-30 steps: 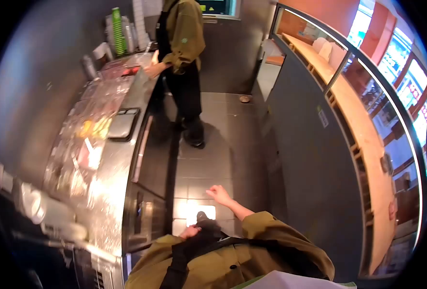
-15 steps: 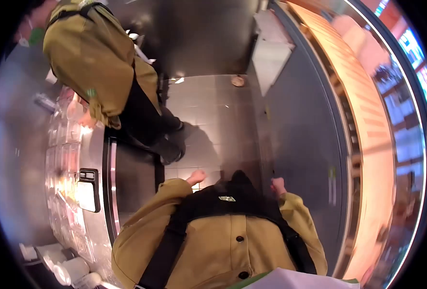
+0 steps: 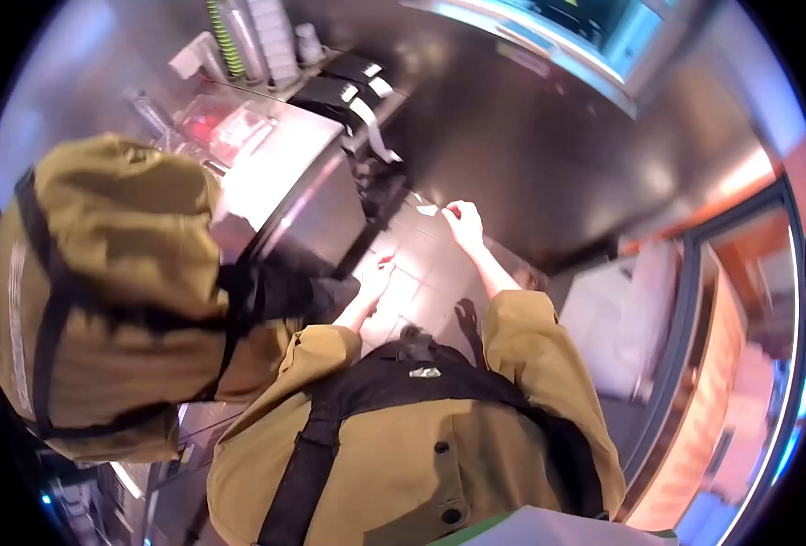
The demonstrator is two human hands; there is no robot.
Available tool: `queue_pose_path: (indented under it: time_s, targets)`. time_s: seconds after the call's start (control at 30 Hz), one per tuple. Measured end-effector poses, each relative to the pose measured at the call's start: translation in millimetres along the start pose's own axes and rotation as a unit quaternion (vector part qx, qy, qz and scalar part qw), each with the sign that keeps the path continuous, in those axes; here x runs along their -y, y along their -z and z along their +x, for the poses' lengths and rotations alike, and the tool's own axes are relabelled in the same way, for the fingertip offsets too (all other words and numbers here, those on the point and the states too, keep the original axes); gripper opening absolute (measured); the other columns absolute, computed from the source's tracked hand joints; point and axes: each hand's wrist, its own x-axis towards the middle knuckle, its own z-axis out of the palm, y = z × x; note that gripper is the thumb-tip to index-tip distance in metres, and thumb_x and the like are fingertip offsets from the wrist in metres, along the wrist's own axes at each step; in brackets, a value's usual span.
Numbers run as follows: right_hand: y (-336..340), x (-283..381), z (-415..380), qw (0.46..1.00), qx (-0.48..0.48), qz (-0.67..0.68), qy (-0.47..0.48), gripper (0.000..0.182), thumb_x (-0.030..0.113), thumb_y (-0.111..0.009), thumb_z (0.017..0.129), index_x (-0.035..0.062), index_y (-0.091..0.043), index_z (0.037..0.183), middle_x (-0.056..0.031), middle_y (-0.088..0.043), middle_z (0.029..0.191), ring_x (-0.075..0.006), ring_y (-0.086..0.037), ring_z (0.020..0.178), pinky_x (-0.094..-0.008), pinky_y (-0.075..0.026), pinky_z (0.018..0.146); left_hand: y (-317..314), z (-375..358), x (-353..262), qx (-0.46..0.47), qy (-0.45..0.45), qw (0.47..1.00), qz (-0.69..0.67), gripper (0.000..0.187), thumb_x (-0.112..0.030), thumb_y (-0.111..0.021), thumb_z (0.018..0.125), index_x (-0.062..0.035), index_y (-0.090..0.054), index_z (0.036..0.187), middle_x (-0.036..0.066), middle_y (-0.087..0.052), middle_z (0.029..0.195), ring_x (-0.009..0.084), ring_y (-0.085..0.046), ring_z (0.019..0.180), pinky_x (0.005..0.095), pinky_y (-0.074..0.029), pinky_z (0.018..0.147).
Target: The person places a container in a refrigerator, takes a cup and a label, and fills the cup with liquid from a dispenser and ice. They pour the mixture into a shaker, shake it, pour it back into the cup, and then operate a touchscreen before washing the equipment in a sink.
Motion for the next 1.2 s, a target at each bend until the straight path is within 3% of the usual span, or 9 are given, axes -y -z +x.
queue_pose_path:
  time_s: [0.17, 0.5, 0.6, 0.67, 0.77, 0.9, 0.97, 1.07, 1.2]
  targets:
    - [-71.7, 25.2, 169.6, 0.993, -0.028, 0.026, 0.108, 0.014, 0.023, -0.060, 0.076, 0.0111, -0.058, 0.083, -0.0083, -0.053, 0.086, -0.0249, -0.055, 0.082, -0.0365, -0.045, 0.069, 59.8, 118.1, -171.0, -0.050, -0.208, 0.972, 0.099, 0.023, -0.008, -0.052, 0.082, -0.0011, -0.057, 0.102, 0.007, -0.059, 0.095, 0.0140, -0.054, 0.090, 0.0256, -0.042, 0.081]
    - [-208.4, 50.4, 398.8, 0.888, 0.112, -0.011, 0.446, 0.013, 0.015, -0.053, 0.069, 0.0059, -0.055, 0.078, -0.0094, -0.050, 0.079, -0.0257, -0.051, 0.075, -0.0361, -0.043, 0.068, 180.3, 435.0, -332.6, -0.173, -0.216, 0.926, 0.255, 0.025, -0.017, -0.050, 0.084, -0.0026, -0.057, 0.103, 0.008, -0.062, 0.091, 0.0141, -0.058, 0.083, 0.0251, -0.045, 0.074]
    - [-249.1, 25.3, 410.9, 0.904, 0.125, 0.069, 0.403, 0.009, 0.012, -0.056, 0.071, 0.0056, -0.052, 0.077, -0.0103, -0.050, 0.076, -0.0270, -0.049, 0.073, -0.0386, -0.040, 0.067, 205.0, 510.2, -374.4, -0.204, -0.305, 0.861, 0.353, 0.023, -0.009, -0.050, 0.080, -0.0024, -0.058, 0.100, 0.011, -0.059, 0.092, 0.0202, -0.059, 0.083, 0.0281, -0.047, 0.072]
    - [-237.3, 27.5, 420.4, 0.850, 0.167, 0.057, 0.497, 0.016, 0.016, -0.057, 0.071, 0.0066, -0.056, 0.083, -0.0091, -0.052, 0.086, -0.0256, -0.050, 0.080, -0.0401, -0.039, 0.077, 213.4, 529.9, -404.5, -0.210, -0.354, 0.820, 0.399, 0.022, 0.002, -0.052, 0.077, -0.0023, -0.058, 0.098, 0.007, -0.058, 0.091, 0.0172, -0.058, 0.086, 0.0266, -0.046, 0.073]
    - [-242.0, 26.1, 422.8, 0.850, 0.144, 0.068, 0.502, 0.020, 0.016, -0.059, 0.068, 0.0075, -0.057, 0.086, -0.0078, -0.053, 0.089, -0.0232, -0.052, 0.086, -0.0412, -0.037, 0.081, 243.7, 522.9, -452.6, -0.392, -0.564, 0.583, 0.434, 0.018, 0.004, -0.054, 0.072, -0.0006, -0.057, 0.090, 0.010, -0.056, 0.086, 0.0169, -0.053, 0.070, 0.0272, -0.045, 0.067]
    - [-243.8, 28.6, 428.0, 0.853, 0.159, 0.078, 0.491, 0.018, 0.014, -0.061, 0.067, 0.0096, -0.057, 0.084, -0.0042, -0.053, 0.081, -0.0195, -0.052, 0.080, -0.0383, -0.036, 0.078, 364.7, 547.1, -508.3, -0.709, -0.472, 0.498, 0.164, 0.021, -0.007, -0.057, 0.074, -0.0018, -0.058, 0.095, 0.009, -0.057, 0.087, 0.0169, -0.052, 0.071, 0.0280, -0.045, 0.068]
    - [-245.0, 29.7, 430.8, 0.844, 0.186, 0.066, 0.499, 0.017, 0.012, -0.061, 0.065, 0.0094, -0.056, 0.082, -0.0040, -0.052, 0.077, -0.0198, -0.051, 0.076, -0.0378, -0.035, 0.077, 400.7, 551.0, -524.9, -0.632, -0.247, 0.673, 0.295, 0.040, -0.020, -0.061, 0.070, -0.0042, -0.055, 0.106, 0.016, -0.060, 0.096, 0.0204, -0.057, 0.090, 0.0296, -0.044, 0.077]
    - [-239.6, 35.9, 430.0, 0.842, 0.182, 0.062, 0.504, 0.016, 0.008, -0.058, 0.064, 0.0093, -0.055, 0.080, -0.0033, -0.051, 0.075, -0.0193, -0.050, 0.074, -0.0374, -0.035, 0.076, 522.2, 611.7, -489.9, -0.461, -0.185, 0.761, 0.418, 0.060, -0.035, -0.062, 0.066, -0.0073, -0.049, 0.118, 0.015, -0.058, 0.108, 0.0248, -0.055, 0.102, 0.0335, -0.042, 0.085]
    - [-239.0, 38.1, 427.0, 0.850, 0.187, 0.050, 0.490, 0.012, 0.008, -0.057, 0.067, 0.0093, -0.054, 0.079, -0.0033, -0.051, 0.076, -0.0193, -0.050, 0.075, -0.0370, -0.034, 0.076, 530.9, 628.3, -513.4, -0.334, -0.070, 0.848, 0.405, 0.064, -0.041, -0.063, 0.065, -0.0079, -0.049, 0.118, 0.014, -0.056, 0.112, 0.0267, -0.053, 0.105, 0.0352, -0.041, 0.088]
